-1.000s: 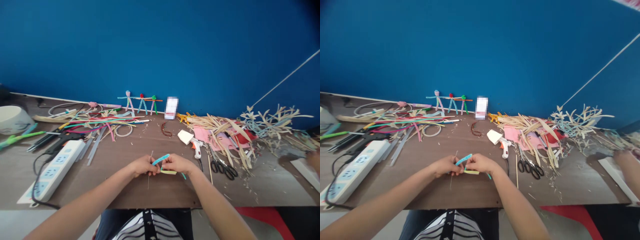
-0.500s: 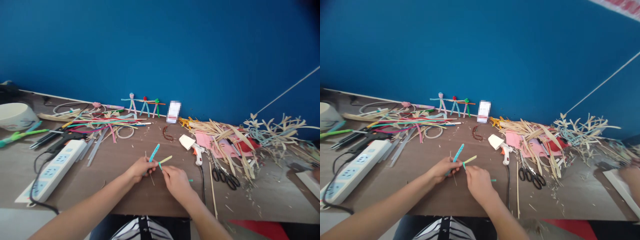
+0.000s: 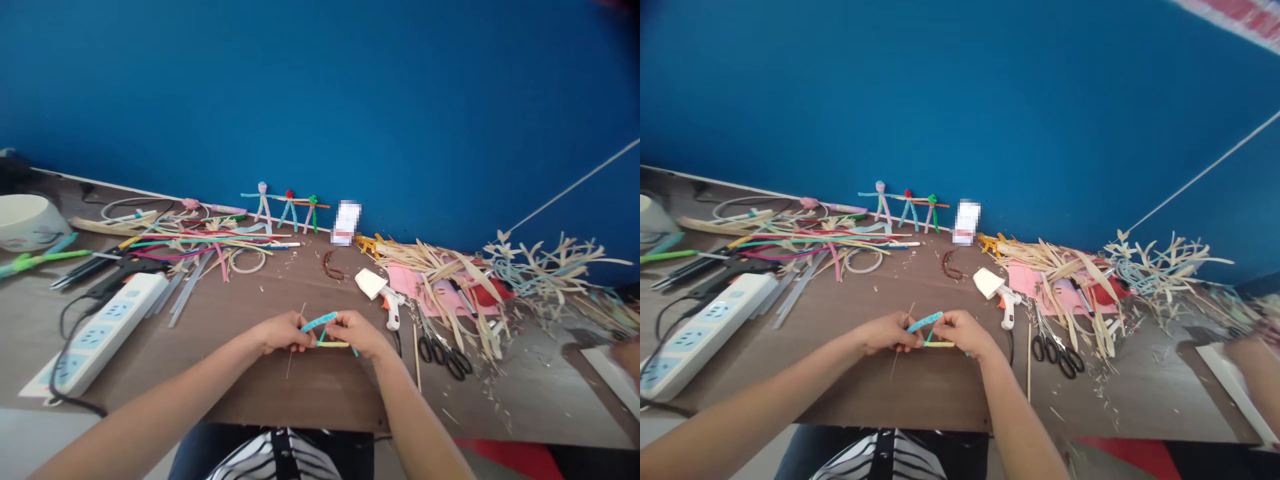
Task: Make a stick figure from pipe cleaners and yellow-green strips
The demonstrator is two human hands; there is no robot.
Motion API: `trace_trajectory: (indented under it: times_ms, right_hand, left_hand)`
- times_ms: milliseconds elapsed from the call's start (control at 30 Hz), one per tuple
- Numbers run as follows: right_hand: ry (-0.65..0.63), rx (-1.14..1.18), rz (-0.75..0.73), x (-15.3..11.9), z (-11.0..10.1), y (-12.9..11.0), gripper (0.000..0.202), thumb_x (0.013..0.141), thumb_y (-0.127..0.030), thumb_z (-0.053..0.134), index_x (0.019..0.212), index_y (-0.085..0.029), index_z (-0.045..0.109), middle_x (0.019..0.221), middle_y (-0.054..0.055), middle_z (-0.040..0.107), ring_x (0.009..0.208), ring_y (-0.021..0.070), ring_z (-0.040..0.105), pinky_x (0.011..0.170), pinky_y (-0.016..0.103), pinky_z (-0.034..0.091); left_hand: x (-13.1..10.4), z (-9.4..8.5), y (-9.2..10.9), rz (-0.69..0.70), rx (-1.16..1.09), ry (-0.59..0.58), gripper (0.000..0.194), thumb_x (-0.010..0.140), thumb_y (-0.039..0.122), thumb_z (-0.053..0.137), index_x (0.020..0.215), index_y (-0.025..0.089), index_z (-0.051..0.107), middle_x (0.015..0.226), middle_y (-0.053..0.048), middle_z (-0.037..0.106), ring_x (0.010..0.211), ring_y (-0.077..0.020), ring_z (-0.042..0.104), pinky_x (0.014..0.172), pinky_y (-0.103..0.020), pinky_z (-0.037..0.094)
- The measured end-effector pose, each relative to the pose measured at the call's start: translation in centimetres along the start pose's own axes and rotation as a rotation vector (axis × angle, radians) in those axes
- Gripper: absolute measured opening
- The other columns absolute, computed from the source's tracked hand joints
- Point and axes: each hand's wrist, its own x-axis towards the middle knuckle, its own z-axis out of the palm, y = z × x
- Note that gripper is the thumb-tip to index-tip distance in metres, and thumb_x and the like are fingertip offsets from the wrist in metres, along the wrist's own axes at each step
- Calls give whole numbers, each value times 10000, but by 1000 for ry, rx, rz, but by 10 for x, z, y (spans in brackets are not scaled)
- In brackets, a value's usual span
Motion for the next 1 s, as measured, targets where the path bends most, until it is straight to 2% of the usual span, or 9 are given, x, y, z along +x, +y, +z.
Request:
trace_trajectory:
  times_ms: [133,267,400,500,600,667,733,833,1000]
  right_hand:
    - [92,-311,-130,-9,1,-14,176,742,-270,512,786,-163,646,701,2,595,632,108,505,595,216,361]
    - [261,-792,-251,-27,11,-31,214,802,-277,452,843,-231,657,791,39,578,802,159,493,703,261,335]
    - [319,-991,-245,-37,26,-34,249,831,-257,400,928,-253,629,761,47,564,727,162,500,671,275,319]
    - [344,-939,-201,-38,31,-26,277,831,-243,389,1023,-276,586,748,34,581,665,144,520,611,246,319]
    - [342,-799,-206,-33,29,-15,258,822,-237,393,944,-256,620,772,27,614,703,143,544,623,229,334]
    - [311,-682,-216,-29,24,-9,241,810,-245,406,883,-235,636,799,24,634,731,146,551,648,226,347]
    - [261,-573,-198,-24,18,-5,231,796,-257,420,827,-210,643,768,22,639,697,141,548,628,221,356]
    - [168,-420,-142,-16,7,-2,178,747,-243,469,743,-167,630,640,7,609,592,118,516,553,202,351]
    - [138,-250,-100,-7,-5,-7,159,714,-259,515,726,-134,612,563,-16,561,519,89,466,513,187,344]
  left_hand:
    - [2,5,-3,36,17,128,125,541,242,609,568,122,632,389,38,480,380,-63,378,401,-189,250]
    - [6,8,-7,39,-51,257,171,548,273,616,597,110,625,388,42,467,368,-56,357,386,-189,231]
    - [10,6,-10,13,-205,308,205,538,293,634,627,114,594,403,50,451,356,-46,334,350,-177,163]
    - [10,3,-10,-42,-394,258,242,517,307,660,638,123,561,428,58,445,354,-33,325,340,-157,140]
    - [8,-1,-10,-100,-538,141,266,496,290,686,661,135,546,444,57,459,358,-24,338,343,-141,128]
    - [6,-2,-8,-125,-538,48,262,486,272,696,654,134,550,435,51,467,357,-24,352,348,-139,126]
    - [4,-3,-5,-137,-468,-15,243,483,262,696,634,129,561,419,43,472,353,-27,361,353,-145,134]
    - [1,-3,-1,-101,-285,-41,215,505,270,677,631,114,601,411,32,485,356,-34,368,366,-159,172]
    - [1,-3,2,-8,-19,38,189,537,275,634,621,106,636,414,32,492,385,-55,387,398,-181,229]
